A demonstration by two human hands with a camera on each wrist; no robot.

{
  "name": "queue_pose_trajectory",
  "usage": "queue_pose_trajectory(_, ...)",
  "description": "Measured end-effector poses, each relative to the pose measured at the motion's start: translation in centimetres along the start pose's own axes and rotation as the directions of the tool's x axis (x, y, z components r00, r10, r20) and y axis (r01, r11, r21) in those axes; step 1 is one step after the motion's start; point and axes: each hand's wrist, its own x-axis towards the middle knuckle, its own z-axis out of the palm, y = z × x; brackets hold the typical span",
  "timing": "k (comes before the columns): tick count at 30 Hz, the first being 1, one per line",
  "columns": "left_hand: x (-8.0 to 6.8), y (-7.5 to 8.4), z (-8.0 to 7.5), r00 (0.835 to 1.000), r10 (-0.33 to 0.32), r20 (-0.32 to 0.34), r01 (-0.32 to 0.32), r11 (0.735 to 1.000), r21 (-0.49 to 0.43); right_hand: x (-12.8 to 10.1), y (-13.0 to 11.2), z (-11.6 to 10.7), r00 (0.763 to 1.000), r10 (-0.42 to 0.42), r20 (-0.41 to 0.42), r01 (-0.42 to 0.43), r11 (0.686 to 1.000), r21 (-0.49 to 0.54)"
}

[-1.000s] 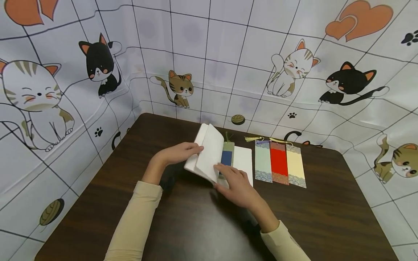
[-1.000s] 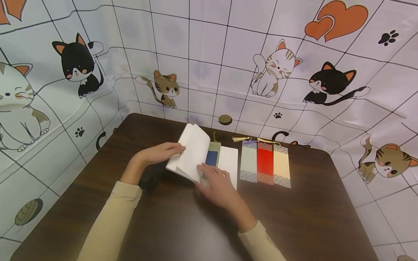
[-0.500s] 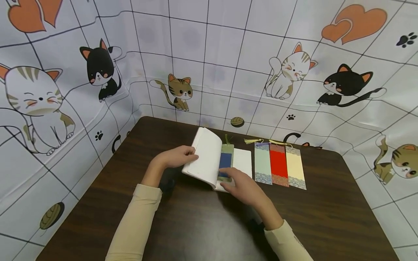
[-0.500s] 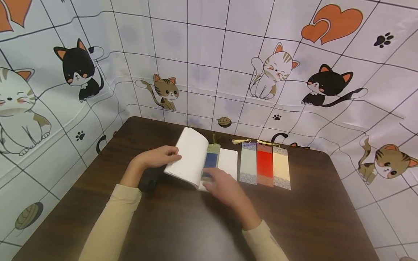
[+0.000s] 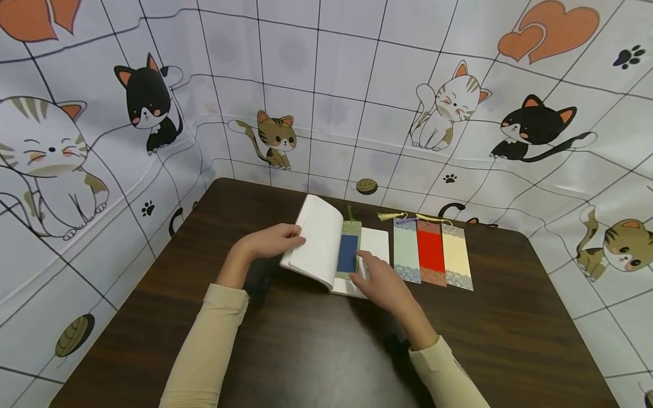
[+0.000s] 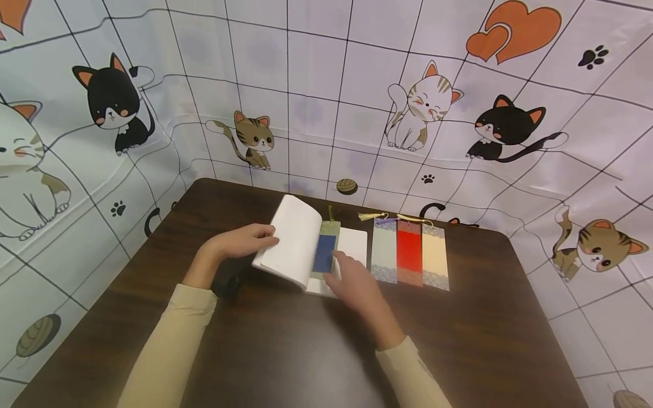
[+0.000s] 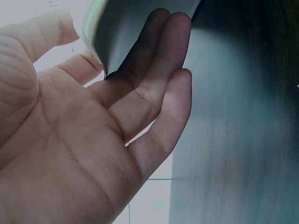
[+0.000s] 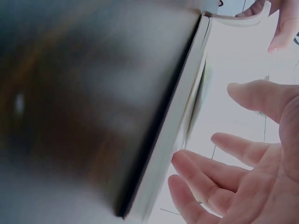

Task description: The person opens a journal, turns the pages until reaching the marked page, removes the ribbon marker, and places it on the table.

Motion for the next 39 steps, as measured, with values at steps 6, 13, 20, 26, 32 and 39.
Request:
queue_pose_trajectory(6, 0.7, 0.1, 0.1, 0.998, 0.055, 0.006, -0.055, 0.998, 0.003, -0.1, 0.0, -0.2, 0.999, -0.028, -0.030, 0.029, 0.999, 0.044)
queue_pose_trajectory(13, -1.0, -0.8, -0.4, 1.000, 0.021, 0.008, -0.021, 1.000, 0.011, 0.1, -0.6, 0.9, 0.998, -0.055, 0.016, 0.046, 0.944, 0.327)
queue_pose_trajectory(20, 0.0, -0.4, 0.0, 0.998, 0.054, 0.018, -0.054, 0.998, 0.015, -0.1, -0.3, -0.1, 1.000, -0.005, -0.028, 0.015, 0.926, 0.378)
queue_pose_trajectory(26, 0.0, -0.2, 0.0, 0.998, 0.067, 0.022, -0.067, 0.998, 0.012, 0.0, 0.1, -0.7, 0.999, 0.024, -0.040, -0.006, 0.913, 0.408)
queue_pose_trajectory(32, 0.0, -0.3, -0.1, 0.996, 0.076, 0.036, -0.076, 0.997, 0.001, 0.3, 1.1, -1.3, 0.996, 0.025, -0.086, 0.012, 0.913, 0.408)
queue_pose_trajectory(39, 0.1, -0.6, -0.3, 0.997, 0.069, 0.037, -0.070, 0.998, 0.010, 0.7, 2.2, -2.0, 0.986, 0.099, -0.134, -0.033, 0.905, 0.424)
